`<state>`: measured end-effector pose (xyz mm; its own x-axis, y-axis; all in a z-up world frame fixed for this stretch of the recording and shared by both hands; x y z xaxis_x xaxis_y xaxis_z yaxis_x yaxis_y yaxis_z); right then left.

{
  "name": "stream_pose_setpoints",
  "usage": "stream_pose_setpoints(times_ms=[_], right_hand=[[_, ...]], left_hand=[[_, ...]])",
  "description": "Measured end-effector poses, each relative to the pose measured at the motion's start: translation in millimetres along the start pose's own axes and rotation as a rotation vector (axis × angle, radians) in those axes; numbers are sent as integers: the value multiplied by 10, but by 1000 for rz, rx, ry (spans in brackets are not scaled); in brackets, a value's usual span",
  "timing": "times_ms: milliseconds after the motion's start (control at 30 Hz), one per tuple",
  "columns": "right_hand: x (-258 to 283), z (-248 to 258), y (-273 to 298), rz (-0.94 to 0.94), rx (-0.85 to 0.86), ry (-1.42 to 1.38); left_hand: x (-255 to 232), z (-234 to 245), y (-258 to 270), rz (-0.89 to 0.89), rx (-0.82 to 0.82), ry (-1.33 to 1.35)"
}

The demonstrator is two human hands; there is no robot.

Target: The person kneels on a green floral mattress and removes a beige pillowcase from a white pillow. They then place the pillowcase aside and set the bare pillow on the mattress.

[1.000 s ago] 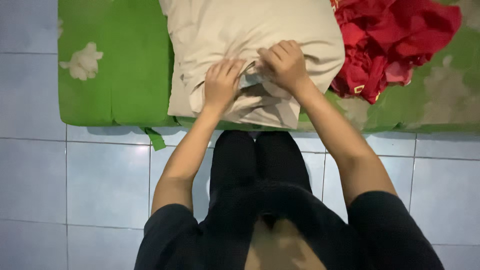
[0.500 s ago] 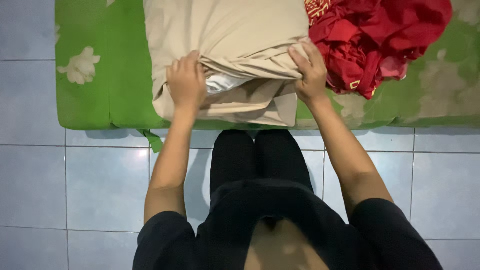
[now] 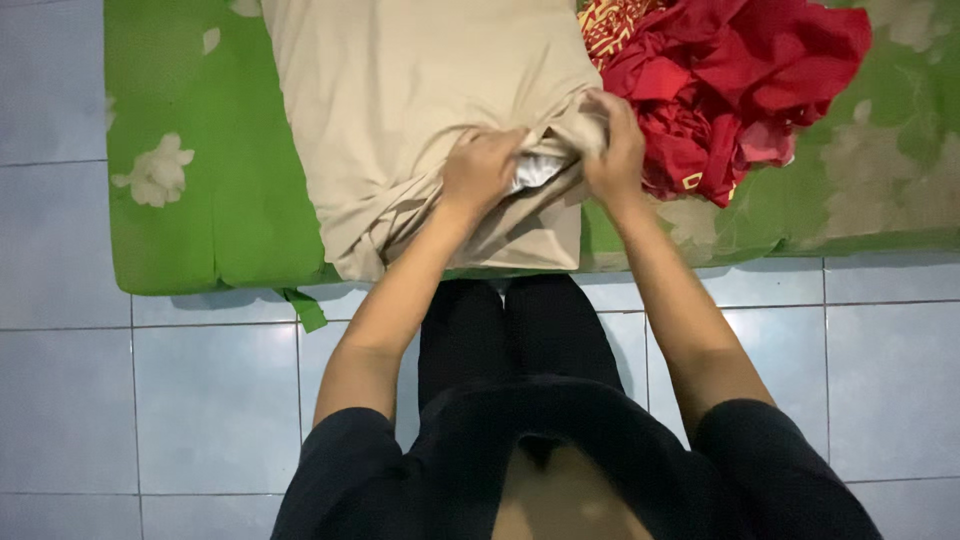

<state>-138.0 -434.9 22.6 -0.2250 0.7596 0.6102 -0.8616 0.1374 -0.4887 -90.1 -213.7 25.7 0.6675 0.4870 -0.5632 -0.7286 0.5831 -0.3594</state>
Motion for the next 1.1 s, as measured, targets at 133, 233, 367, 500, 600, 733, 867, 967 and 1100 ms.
stream_pose_setpoints(times_ms=[133, 233, 367, 500, 600, 733, 867, 967, 1100], right_hand=[[84, -176, 450, 327, -265, 150], [2, -403, 558, 150, -355, 259], [-336, -574, 524, -45, -312, 140], [-658, -662, 571, -7, -252, -41], [-835, -688, 613, -94, -5, -190], [-984, -607, 539, -427, 393, -266], [-824, -491, 281, -304, 394, -54], [-621, -436, 93, -58, 92, 103], [-523, -459, 152, 27, -31, 107]], left_hand=[[-59, -78, -174, 463, 153, 106], [-233, -166, -234, 294, 126, 98], [-220, -252, -252, 110, -120, -72], [18, -369, -225, 162, -76, -65], [94, -484, -156, 166, -35, -70], [120, -602, -69, 181, 138, 44], [76, -439, -69, 221, 144, 166], [-38, -141, 39, 177, 65, 215], [-76, 196, 624, 321, 94, 27]])
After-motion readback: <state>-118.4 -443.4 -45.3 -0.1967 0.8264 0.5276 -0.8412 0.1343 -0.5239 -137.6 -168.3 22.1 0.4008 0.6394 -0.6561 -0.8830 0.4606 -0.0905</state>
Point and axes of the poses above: each hand's wrist, its own y-axis away from the middle knuckle, its own z-axis out of the back of the hand, x = y × z, the point moved 1 cm from there along -y, towards the middle knuckle, and after that the axes turned 13 degrees about y, right-handed, at the moved point
